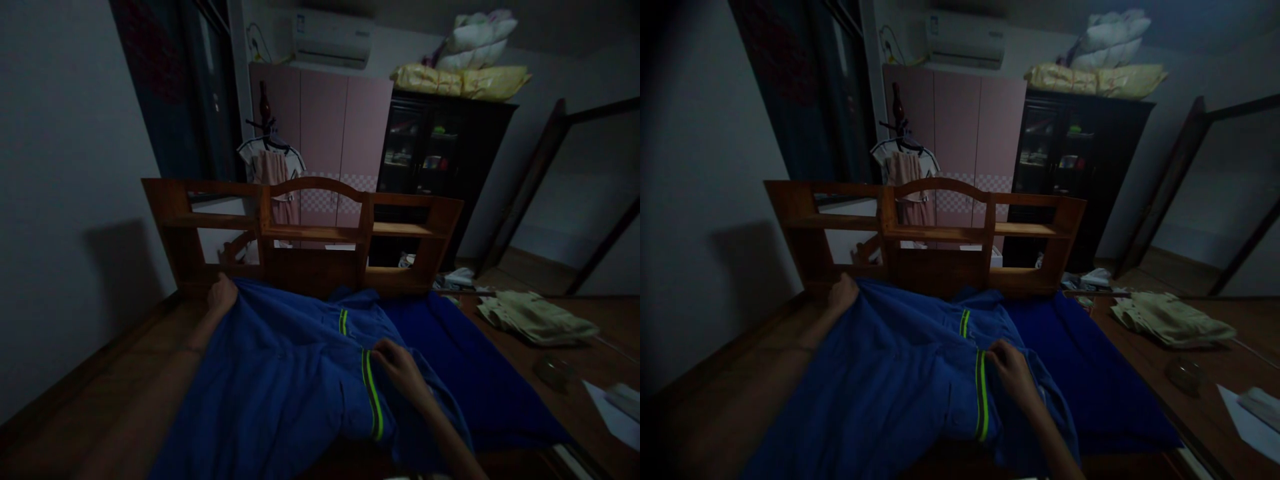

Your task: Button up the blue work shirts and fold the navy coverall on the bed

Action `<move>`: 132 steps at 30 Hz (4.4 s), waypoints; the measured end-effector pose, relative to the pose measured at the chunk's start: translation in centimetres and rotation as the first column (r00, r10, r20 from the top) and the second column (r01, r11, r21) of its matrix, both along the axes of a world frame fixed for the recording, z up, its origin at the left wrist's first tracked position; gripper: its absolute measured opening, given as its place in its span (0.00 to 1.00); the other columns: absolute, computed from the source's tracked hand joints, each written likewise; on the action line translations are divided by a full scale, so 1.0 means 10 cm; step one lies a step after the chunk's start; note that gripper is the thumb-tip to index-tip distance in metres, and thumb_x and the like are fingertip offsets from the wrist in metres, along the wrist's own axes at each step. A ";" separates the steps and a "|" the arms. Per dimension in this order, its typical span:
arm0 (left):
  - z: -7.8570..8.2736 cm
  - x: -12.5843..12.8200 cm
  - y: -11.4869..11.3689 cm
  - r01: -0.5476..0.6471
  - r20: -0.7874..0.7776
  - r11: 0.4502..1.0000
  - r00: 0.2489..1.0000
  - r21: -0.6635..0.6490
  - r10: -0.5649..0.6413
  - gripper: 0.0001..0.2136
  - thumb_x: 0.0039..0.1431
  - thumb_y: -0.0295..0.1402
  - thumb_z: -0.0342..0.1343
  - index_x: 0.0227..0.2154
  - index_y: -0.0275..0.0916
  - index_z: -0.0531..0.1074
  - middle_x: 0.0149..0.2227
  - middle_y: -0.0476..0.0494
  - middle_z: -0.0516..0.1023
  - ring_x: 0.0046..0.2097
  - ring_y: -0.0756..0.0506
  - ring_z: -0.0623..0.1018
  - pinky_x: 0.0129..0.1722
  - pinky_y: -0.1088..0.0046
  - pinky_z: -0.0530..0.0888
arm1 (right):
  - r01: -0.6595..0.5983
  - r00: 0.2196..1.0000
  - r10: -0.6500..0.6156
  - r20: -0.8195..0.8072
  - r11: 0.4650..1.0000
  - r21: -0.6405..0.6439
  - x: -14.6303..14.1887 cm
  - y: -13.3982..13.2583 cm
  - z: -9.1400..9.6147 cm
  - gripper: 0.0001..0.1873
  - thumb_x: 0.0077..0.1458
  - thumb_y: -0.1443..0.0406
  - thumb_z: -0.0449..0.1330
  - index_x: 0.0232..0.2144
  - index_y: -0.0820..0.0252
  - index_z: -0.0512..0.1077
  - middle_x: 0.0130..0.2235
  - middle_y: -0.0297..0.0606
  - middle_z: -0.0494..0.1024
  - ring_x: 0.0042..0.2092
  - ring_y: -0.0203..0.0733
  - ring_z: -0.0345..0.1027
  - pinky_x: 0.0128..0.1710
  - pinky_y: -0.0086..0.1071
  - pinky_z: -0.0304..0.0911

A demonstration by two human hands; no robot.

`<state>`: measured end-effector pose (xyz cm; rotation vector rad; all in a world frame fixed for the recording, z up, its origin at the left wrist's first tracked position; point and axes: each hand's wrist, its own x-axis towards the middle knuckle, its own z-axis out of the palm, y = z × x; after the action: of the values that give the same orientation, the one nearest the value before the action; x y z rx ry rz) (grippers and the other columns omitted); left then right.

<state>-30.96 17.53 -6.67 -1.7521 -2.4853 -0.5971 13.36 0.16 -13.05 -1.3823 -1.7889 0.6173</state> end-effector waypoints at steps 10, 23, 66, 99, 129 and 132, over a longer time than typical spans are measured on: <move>-0.01 2.03 -1.27 0.747 0.048 0.623 0.631 0.233 -0.774 0.14 0.64 0.34 0.41 0.49 0.42 0.67 0.51 0.41 0.67 0.52 0.45 0.69 0.53 0.69 0.65 | -0.023 0.997 0.012 -0.075 0.990 -0.139 0.01 -0.09 -0.41 0.14 0.49 0.59 0.62 0.37 0.61 0.71 0.30 0.32 0.71 0.31 0.38 0.63 0.31 0.28 0.57; -1.02 2.70 -1.89 0.619 0.500 0.749 0.583 0.238 -0.640 0.05 0.58 0.37 0.55 0.34 0.43 0.70 0.39 0.44 0.72 0.46 0.43 0.69 0.48 0.65 0.66 | -0.082 0.991 0.068 -0.117 0.990 -0.113 -0.05 -0.18 -0.37 0.09 0.51 0.61 0.60 0.35 0.60 0.72 0.35 0.36 0.75 0.37 0.43 0.67 0.38 0.31 0.61; -1.11 2.59 -2.06 0.605 0.549 0.741 0.529 0.290 -0.647 0.08 0.61 0.37 0.49 0.35 0.44 0.72 0.40 0.44 0.73 0.47 0.42 0.69 0.48 0.63 0.64 | -0.235 0.950 0.177 -0.256 0.947 -0.220 0.02 -0.28 -0.21 0.15 0.53 0.56 0.61 0.38 0.60 0.73 0.39 0.35 0.74 0.44 0.44 0.67 0.46 0.31 0.60; -1.05 2.66 -2.04 0.482 0.519 0.780 0.582 0.399 -0.626 0.05 0.54 0.28 0.52 0.31 0.40 0.72 0.34 0.46 0.74 0.41 0.44 0.73 0.44 0.66 0.69 | -0.181 0.960 0.135 -0.244 0.967 -0.177 0.02 -0.26 -0.20 0.12 0.46 0.59 0.67 0.31 0.60 0.75 0.32 0.31 0.76 0.37 0.40 0.68 0.38 0.27 0.59; -1.12 2.66 -2.04 0.485 0.526 0.821 0.634 0.300 -0.567 0.09 0.52 0.41 0.60 0.33 0.44 0.76 0.36 0.46 0.76 0.43 0.42 0.74 0.46 0.61 0.69 | -0.213 0.958 0.177 -0.228 0.966 -0.146 -0.01 -0.33 -0.25 0.17 0.57 0.58 0.59 0.48 0.55 0.73 0.48 0.39 0.75 0.51 0.47 0.67 0.54 0.38 0.59; -1.15 2.66 -2.04 0.485 0.482 0.817 0.660 0.312 -0.576 0.08 0.53 0.40 0.60 0.34 0.45 0.76 0.37 0.46 0.77 0.43 0.41 0.74 0.47 0.60 0.69 | -0.195 0.961 0.156 -0.226 0.967 -0.162 -0.02 -0.32 -0.25 0.18 0.56 0.57 0.59 0.47 0.56 0.73 0.48 0.40 0.75 0.50 0.48 0.67 0.53 0.39 0.60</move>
<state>-4.35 -2.83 -18.15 -2.5474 -2.0443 -1.5080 13.16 -3.06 -15.52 -1.2301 -1.7266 1.0091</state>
